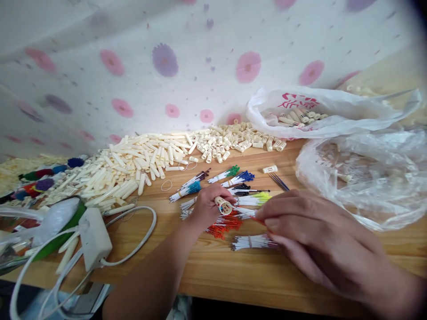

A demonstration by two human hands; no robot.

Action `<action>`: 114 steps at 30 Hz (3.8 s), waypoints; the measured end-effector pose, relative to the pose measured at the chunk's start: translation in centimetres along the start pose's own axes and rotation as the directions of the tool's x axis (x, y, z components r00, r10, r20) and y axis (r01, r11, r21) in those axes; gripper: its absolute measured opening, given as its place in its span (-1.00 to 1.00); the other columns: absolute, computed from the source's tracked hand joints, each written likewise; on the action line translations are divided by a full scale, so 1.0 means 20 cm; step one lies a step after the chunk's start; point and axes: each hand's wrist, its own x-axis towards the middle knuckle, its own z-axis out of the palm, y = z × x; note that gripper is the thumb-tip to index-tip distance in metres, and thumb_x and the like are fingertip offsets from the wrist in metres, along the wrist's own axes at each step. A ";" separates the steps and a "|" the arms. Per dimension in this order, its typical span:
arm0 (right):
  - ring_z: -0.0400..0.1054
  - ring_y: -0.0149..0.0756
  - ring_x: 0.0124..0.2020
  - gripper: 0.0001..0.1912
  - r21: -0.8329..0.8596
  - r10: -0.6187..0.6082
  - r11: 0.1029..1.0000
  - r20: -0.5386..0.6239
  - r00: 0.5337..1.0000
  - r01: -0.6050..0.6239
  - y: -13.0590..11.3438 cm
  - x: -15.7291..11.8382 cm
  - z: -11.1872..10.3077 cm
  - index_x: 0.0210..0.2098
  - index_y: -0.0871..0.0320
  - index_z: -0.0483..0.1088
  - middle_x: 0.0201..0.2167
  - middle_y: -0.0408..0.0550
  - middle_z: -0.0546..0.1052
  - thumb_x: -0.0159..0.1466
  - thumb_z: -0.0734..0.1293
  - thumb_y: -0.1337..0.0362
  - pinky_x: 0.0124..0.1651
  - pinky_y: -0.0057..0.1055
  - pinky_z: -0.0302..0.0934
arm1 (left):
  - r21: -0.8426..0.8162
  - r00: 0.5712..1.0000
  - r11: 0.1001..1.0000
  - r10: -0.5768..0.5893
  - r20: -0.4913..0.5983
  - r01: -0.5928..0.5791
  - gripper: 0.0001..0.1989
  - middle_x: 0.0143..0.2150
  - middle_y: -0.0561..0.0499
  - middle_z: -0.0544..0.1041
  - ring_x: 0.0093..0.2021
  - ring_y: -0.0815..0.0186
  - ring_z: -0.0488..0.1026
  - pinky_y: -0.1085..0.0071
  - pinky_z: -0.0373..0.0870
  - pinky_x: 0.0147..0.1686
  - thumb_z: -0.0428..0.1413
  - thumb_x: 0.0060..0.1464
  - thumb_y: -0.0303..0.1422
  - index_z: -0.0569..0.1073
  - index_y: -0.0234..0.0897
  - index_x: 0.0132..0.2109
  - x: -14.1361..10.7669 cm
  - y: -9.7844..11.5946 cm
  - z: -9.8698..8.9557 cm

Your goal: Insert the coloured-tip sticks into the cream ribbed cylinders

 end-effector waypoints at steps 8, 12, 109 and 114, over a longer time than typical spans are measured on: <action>0.45 -0.31 -0.25 -0.84 0.040 0.005 0.999 -0.008 1.000 -0.005 0.04 -0.01 0.09 -0.24 0.12 0.35 -0.31 0.03 0.54 0.24 0.22 0.45 -0.22 -0.38 0.38 | 0.043 1.000 0.999 0.026 0.016 -0.026 -0.90 -0.52 0.06 0.50 -0.50 0.40 0.39 0.49 0.29 -0.45 0.16 -0.06 -0.47 0.46 -0.32 -0.50 0.00 0.01 0.01; 0.46 -0.29 -0.30 -0.82 0.121 0.092 0.988 0.013 0.996 -0.093 0.04 0.00 0.09 -0.22 0.07 0.35 -0.35 -0.02 0.55 0.23 0.22 0.44 -0.27 -0.35 0.38 | 0.082 1.000 0.997 -0.002 0.020 0.000 -0.91 -0.48 0.04 0.51 -0.46 0.37 0.40 0.46 0.29 -0.42 0.15 -0.03 -0.44 0.47 -0.31 -0.47 0.00 0.00 0.00; 0.27 -0.43 -0.43 -0.89 0.029 0.294 0.932 0.522 0.801 -0.361 0.19 0.02 0.16 -0.43 0.20 0.41 -0.47 -0.12 0.44 0.17 0.27 0.47 -0.35 -0.48 0.14 | -0.025 0.946 0.970 -0.231 0.226 0.243 -0.76 -0.59 0.13 0.28 -0.53 0.45 0.20 0.54 0.10 -0.54 0.15 0.00 -0.32 0.39 -0.34 -0.55 -0.05 0.12 0.01; 0.41 -0.37 -0.33 -0.83 0.429 0.540 0.600 0.405 0.738 -0.675 0.29 -0.11 0.25 -0.23 0.17 0.45 -0.32 -0.05 0.54 0.19 0.33 0.25 -0.26 -0.44 0.31 | -0.137 0.903 0.910 -0.351 0.248 0.392 -0.77 -0.58 0.13 0.33 -0.56 0.47 0.18 0.53 0.12 -0.52 0.09 0.04 -0.31 0.40 -0.34 -0.51 -0.04 0.12 -0.01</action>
